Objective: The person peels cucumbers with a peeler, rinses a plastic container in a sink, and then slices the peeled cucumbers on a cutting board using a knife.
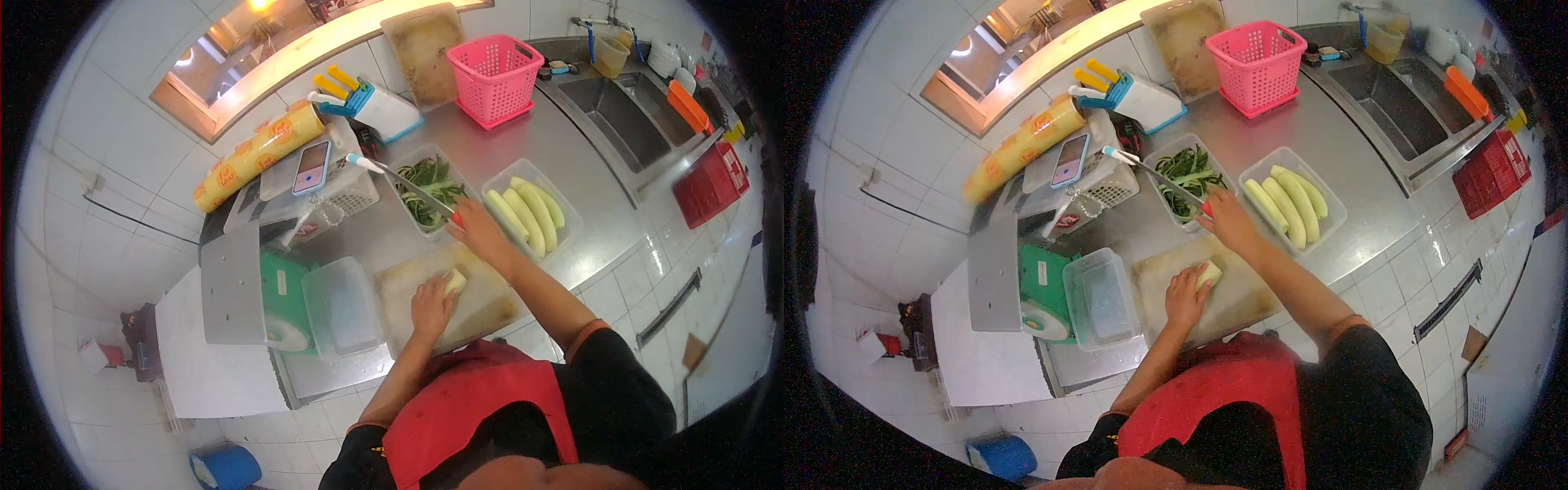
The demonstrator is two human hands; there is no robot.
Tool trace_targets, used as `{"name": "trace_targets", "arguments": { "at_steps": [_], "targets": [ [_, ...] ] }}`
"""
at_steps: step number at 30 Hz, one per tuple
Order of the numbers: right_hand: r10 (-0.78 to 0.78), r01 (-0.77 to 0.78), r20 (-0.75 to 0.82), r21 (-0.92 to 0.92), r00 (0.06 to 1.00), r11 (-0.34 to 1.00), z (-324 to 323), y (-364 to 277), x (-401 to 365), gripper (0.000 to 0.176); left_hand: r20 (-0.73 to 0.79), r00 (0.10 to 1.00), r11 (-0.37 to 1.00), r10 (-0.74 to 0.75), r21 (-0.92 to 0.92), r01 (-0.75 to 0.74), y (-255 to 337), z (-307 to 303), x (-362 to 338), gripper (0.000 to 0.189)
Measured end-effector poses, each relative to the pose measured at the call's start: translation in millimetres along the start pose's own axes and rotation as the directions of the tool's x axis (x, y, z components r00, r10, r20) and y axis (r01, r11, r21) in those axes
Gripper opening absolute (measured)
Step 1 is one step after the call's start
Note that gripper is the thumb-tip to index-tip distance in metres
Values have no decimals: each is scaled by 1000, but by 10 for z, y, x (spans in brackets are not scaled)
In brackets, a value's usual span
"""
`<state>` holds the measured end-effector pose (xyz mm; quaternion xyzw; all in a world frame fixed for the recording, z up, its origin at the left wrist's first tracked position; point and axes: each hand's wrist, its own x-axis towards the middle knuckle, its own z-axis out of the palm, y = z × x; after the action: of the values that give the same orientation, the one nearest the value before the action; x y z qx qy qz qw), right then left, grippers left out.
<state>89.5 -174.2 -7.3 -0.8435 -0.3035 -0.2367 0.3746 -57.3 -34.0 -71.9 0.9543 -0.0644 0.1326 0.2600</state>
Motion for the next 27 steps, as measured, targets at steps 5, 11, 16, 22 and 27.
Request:
{"name": "trace_targets", "arguments": {
  "at_steps": [5,11,16,22,27],
  "targets": [
    [378,-380,362,-69,852,922,-232,-431,-228,22,-23,1000,1000,-1,-28,0,-50,21,42,36],
    [510,-510,578,-179,637,841,-405,-562,-1235,27,20,999,997,-47,-58,48,-56,24,56,35],
    [516,-502,569,-199,640,842,-470,-580,-1317,25,30,999,997,-41,-65,43,-26,3,74,34],
    [516,-470,576,-243,633,848,-496,-645,-1307,27,-8,1000,998,-14,-57,14,-27,19,77,34],
    [530,-476,582,-259,617,840,-300,-524,-1349,28,-14,1000,998,24,-63,-25,-52,37,90,31]
  ]
}}
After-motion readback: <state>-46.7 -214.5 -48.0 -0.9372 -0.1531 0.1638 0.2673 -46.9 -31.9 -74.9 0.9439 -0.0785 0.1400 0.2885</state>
